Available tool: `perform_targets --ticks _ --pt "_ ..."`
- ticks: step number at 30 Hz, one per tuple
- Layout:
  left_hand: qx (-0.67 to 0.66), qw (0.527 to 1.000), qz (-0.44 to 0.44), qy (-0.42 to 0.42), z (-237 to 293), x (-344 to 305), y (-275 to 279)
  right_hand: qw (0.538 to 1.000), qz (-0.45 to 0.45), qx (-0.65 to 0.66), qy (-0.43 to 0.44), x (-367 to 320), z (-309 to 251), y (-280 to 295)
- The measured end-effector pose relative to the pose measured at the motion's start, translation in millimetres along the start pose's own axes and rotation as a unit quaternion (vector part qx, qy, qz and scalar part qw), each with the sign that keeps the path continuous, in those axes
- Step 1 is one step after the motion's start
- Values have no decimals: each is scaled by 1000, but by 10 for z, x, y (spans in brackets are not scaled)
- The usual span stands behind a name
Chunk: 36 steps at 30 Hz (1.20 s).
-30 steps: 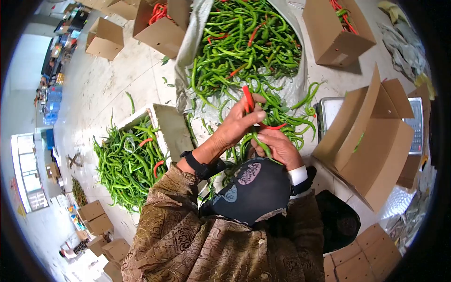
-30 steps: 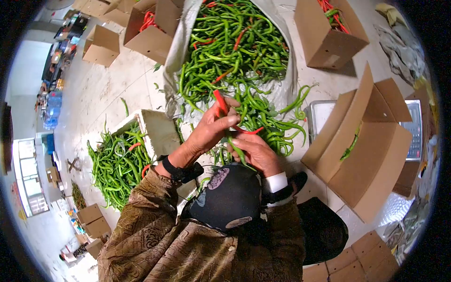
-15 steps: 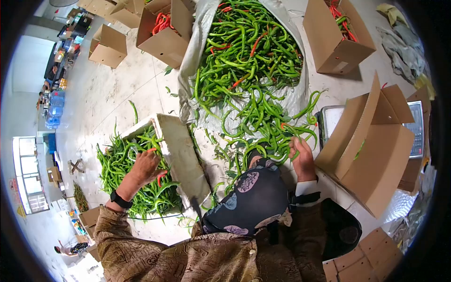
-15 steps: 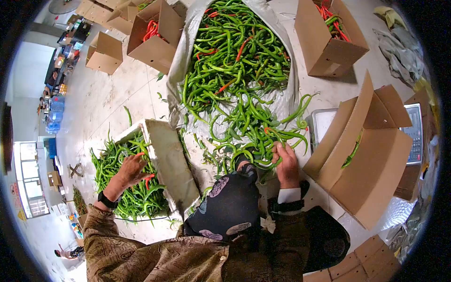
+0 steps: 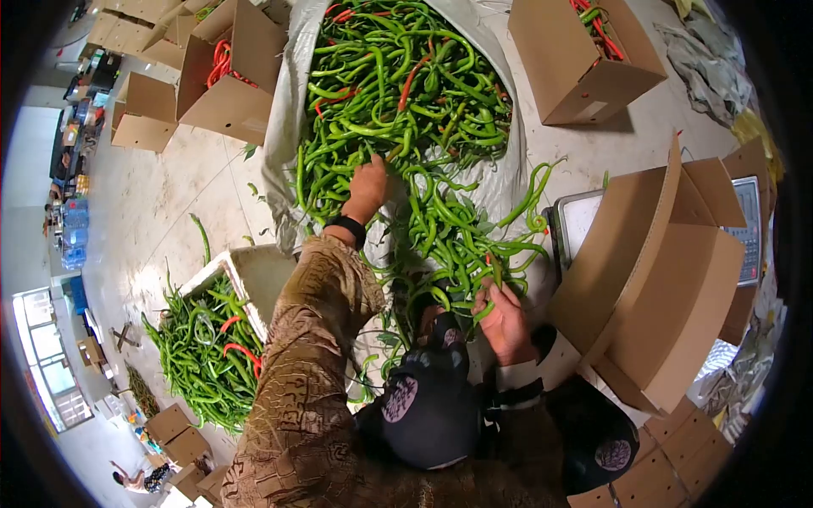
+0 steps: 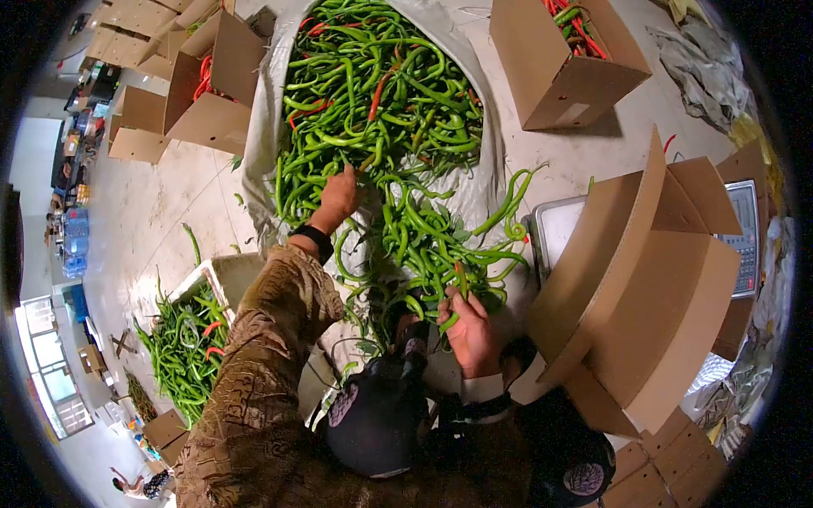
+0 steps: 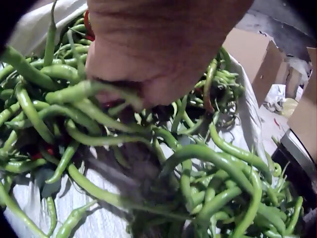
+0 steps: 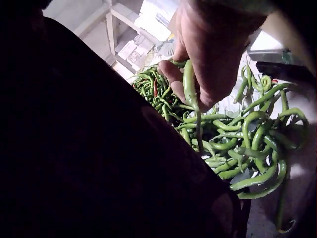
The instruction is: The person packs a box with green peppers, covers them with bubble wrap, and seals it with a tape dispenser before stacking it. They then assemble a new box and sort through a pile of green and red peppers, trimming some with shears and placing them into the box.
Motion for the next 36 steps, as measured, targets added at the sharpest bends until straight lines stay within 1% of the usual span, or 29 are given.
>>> perform_targets --ticks 1,2,4,5,6,7,8,9,10,12,14,15,16,17,18,19,20,21,22,23,24,25,26,28,29,30,32,34,36 --pt "-16 1000 -15 7 51 6 7 1000 -8 23 -5 52 -3 60" --pt "4 1000 5 -5 77 -35 -34 1000 -6 26 -5 97 -11 34" --pt "-23 999 -47 -11 258 -295 352 998 -16 -47 29 166 -19 -62" --pt "-34 998 -51 -21 286 -450 400 999 -16 -43 29 233 -24 -53" --pt "-46 997 -57 -30 299 -638 405 996 -8 -84 18 293 -15 -31" --pt "-166 982 -90 -21 291 -841 369 992 0 -125 6 337 -11 -13" --pt "-284 951 -120 -9 288 -1052 335 992 2 -123 3 367 -8 -70" --pt "-467 842 -257 84 378 -1276 488 988 15 -152 -5 382 9 -174" --pt "-616 672 -374 171 544 -1491 751 983 27 -182 -12 387 30 -232" --pt "-607 642 -432 180 890 -1858 1040 983 42 -178 -33 416 94 -226" --pt "-573 668 -475 10 1073 -1911 1123 988 -11 -147 -53 491 156 -167" --pt "-541 696 -470 -36 1130 -1830 1151 988 -11 -148 -51 493 136 -142" --pt "-499 779 -368 -96 1118 -1664 1095 992 32 -121 -28 484 98 -122" --pt "-446 844 -257 -154 1092 -1438 996 993 74 -93 -4 476 51 -106" --pt "-382 906 -144 -113 1041 -1069 903 990 81 -119 10 408 -73 -142" --pt "-361 928 -69 -62 1040 -624 1186 989 61 -120 56 313 -160 -239" --pt "-380 919 86 -59 995 -252 1055 987 38 -121 102 269 -225 -306" --pt "-264 940 206 -73 1039 351 1154 983 -4 -128 128 282 -281 -268" --pt "-236 938 235 -93 1055 631 1050 983 -4 -129 131 294 -296 -263" --pt "-211 943 228 -119 1072 833 993 986 4 -117 121 302 -296 -257" --pt "-133 971 179 -90 1137 935 1006 988 13 -104 109 297 -287 -241" --pt "-124 971 190 -73 1146 1021 959 995 -11 -75 72 355 -287 -81" --pt "-115 971 202 -57 1147 1083 900 995 -11 -74 72 380 -285 7" --pt "-148 966 206 -42 1150 1099 812 997 -19 69 42 392 -269 99" --pt "-181 960 211 -24 1147 1092 796 996 -9 85 39 384 -268 104" --pt "-180 961 209 -24 1132 1030 768 995 -8 87 37 379 -261 116" --pt "-322 920 222 -12 1137 646 1059 996 -29 74 47 392 -242 122" --pt "-379 901 210 25 1140 156 1317 997 -17 70 38 397 -226 62" --pt "-419 871 252 -45 1159 -313 1351 997 -3 65 29 417 -199 1"
Point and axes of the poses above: each hand's wrist, its own x-axis towards the middle knuckle, its own y-axis out of the back of the hand, z = x × y, the point moved 1 cm from there along x, towards the middle knuckle, and after that the axes turned 13 degrees about x, right-handed, at the moved point
